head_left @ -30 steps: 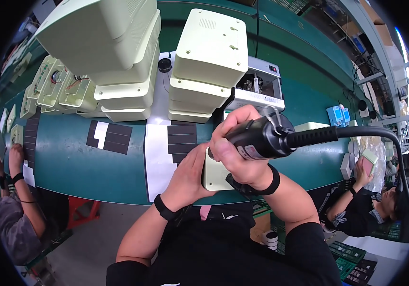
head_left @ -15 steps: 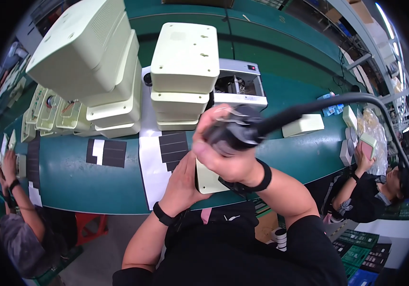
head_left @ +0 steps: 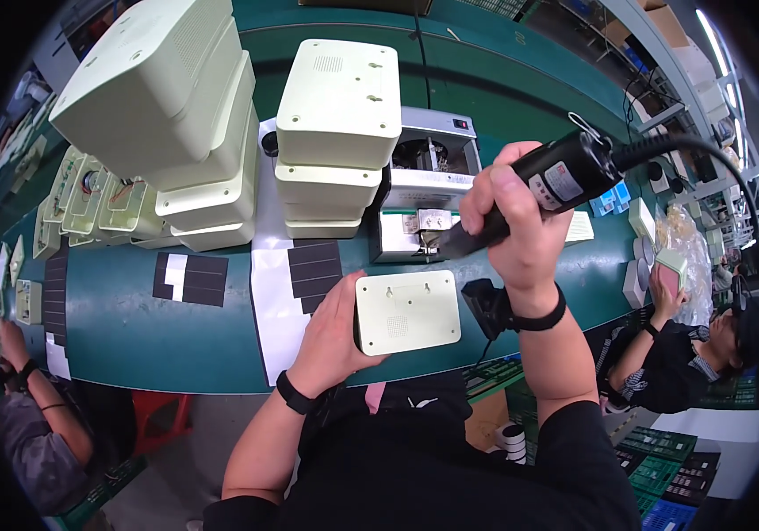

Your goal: Use an electric screwdriver to fasten screws into white electronic components on a production line.

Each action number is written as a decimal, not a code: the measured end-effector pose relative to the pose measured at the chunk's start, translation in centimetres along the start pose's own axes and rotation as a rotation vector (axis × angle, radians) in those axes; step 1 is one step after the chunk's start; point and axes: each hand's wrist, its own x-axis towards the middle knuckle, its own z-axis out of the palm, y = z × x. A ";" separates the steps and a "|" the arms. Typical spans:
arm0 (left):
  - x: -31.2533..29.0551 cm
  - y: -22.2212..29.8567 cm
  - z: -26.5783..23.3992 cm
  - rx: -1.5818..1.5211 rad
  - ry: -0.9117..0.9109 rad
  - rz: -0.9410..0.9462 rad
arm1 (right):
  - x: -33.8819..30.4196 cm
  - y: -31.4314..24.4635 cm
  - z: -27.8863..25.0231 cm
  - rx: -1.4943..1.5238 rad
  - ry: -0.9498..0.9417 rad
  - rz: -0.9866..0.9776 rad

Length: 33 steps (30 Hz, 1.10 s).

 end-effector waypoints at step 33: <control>0.1 0.1 0.3 -0.020 0.019 0.016 | -4.8 0.2 -0.2 0.155 -0.200 -0.011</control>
